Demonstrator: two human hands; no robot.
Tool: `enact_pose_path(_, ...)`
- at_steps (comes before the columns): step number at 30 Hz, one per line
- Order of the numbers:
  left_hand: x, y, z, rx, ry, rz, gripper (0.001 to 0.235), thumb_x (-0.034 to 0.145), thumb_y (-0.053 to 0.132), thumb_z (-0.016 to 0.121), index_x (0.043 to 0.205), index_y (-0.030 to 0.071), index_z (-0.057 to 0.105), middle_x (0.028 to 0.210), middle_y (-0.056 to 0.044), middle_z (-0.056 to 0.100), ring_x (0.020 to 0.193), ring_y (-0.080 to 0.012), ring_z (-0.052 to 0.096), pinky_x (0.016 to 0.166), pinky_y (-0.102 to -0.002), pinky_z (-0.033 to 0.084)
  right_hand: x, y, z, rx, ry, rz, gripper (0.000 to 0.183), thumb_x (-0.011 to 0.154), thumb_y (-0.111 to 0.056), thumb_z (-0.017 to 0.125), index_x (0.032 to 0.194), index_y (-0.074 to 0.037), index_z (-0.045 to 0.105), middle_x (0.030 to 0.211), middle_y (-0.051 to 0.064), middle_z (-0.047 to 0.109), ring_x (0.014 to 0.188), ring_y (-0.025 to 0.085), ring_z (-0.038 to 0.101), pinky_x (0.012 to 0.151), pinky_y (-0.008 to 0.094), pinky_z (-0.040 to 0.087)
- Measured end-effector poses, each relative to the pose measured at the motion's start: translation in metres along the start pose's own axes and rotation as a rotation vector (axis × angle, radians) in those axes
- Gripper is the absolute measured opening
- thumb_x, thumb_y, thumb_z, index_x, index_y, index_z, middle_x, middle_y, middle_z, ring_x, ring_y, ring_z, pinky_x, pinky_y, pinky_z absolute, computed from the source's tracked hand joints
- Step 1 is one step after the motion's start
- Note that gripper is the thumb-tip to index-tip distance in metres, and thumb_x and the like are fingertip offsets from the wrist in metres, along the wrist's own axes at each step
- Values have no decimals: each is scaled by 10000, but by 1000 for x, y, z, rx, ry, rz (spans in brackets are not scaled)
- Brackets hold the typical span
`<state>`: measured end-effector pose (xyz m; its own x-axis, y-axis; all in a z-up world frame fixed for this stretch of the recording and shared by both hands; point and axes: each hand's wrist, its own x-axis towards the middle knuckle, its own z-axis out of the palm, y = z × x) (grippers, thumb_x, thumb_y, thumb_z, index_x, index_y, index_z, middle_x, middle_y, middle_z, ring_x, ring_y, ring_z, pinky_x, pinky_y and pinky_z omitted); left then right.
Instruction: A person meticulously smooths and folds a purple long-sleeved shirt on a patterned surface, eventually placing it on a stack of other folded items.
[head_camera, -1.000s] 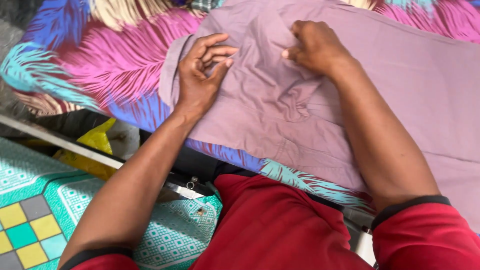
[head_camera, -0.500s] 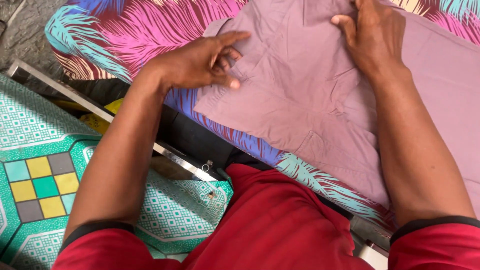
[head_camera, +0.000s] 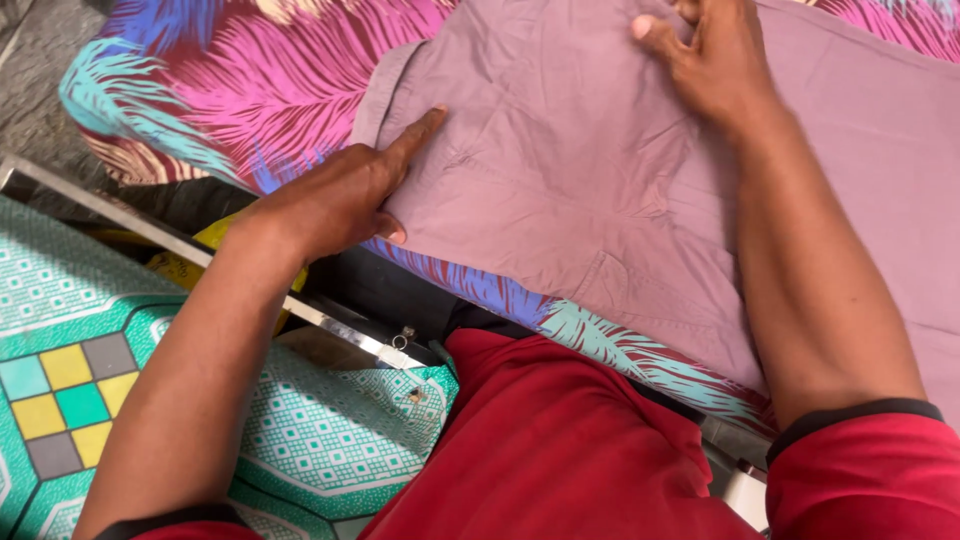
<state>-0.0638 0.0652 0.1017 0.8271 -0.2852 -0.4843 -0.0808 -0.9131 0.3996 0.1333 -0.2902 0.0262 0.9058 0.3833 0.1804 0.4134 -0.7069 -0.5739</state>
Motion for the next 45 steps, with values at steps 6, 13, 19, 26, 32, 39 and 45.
enact_pose_path(6,10,-3,5,79,-25,-55,1309,753,-44,805,1714,256,-31,1076,-293,656,1072,-449,637,901,-472,485,1,15,-38,282,-359,106,436,913,-66,767,1285,-149,554,1183,-23,590,1024,107,550,945,252,448)
enact_pose_path(13,38,31,38,494,475,236,899,896,304,685,1627,10,251,1642,-280,291,1442,-503,341,1111,-573,392,-13,-13,-27,-220,-221,-251,621,911,-72,706,1503,-95,519,1308,182,673,1063,465,622,846,548,440)
enact_pose_path(19,73,78,77,289,607,696,859,975,789,394,1616,218,425,1699,-139,271,1575,-421,207,1239,-691,133,-25,-21,-34,-556,-66,-491,509,894,-32,664,1391,-141,648,1210,171,704,952,445,666,587,579,504)
enact_pose_path(26,81,83,89,290,556,640,843,969,747,446,1615,206,411,1698,-129,294,1559,-434,243,1208,-705,144,-133,-25,-99,-635,-175,-359,429,1081,-494,582,1250,-111,677,1111,89,703,1055,337,633,858,478,445)
enact_pose_path(32,101,133,82,253,587,910,588,1097,508,461,1505,97,563,1569,-105,511,1531,-401,308,1235,-650,187,-247,33,-157,-356,-291,40,467,805,-459,801,1105,-107,733,1007,51,759,924,263,713,884,406,499)
enact_pose_path(39,140,172,83,128,575,1017,517,968,571,696,1066,66,749,885,-57,592,990,-309,548,970,-480,366,-350,103,-202,-478,-186,246,308,861,-434,793,967,-152,730,975,-21,727,978,215,677,1039,412,374)
enact_pose_path(45,134,167,101,85,711,1013,570,845,600,845,1018,76,701,1042,-77,672,1162,-347,608,993,-505,380,-376,137,-201,-319,51,337,97,1160,-177,757,1178,-82,758,935,46,700,687,245,534,748,379,417)
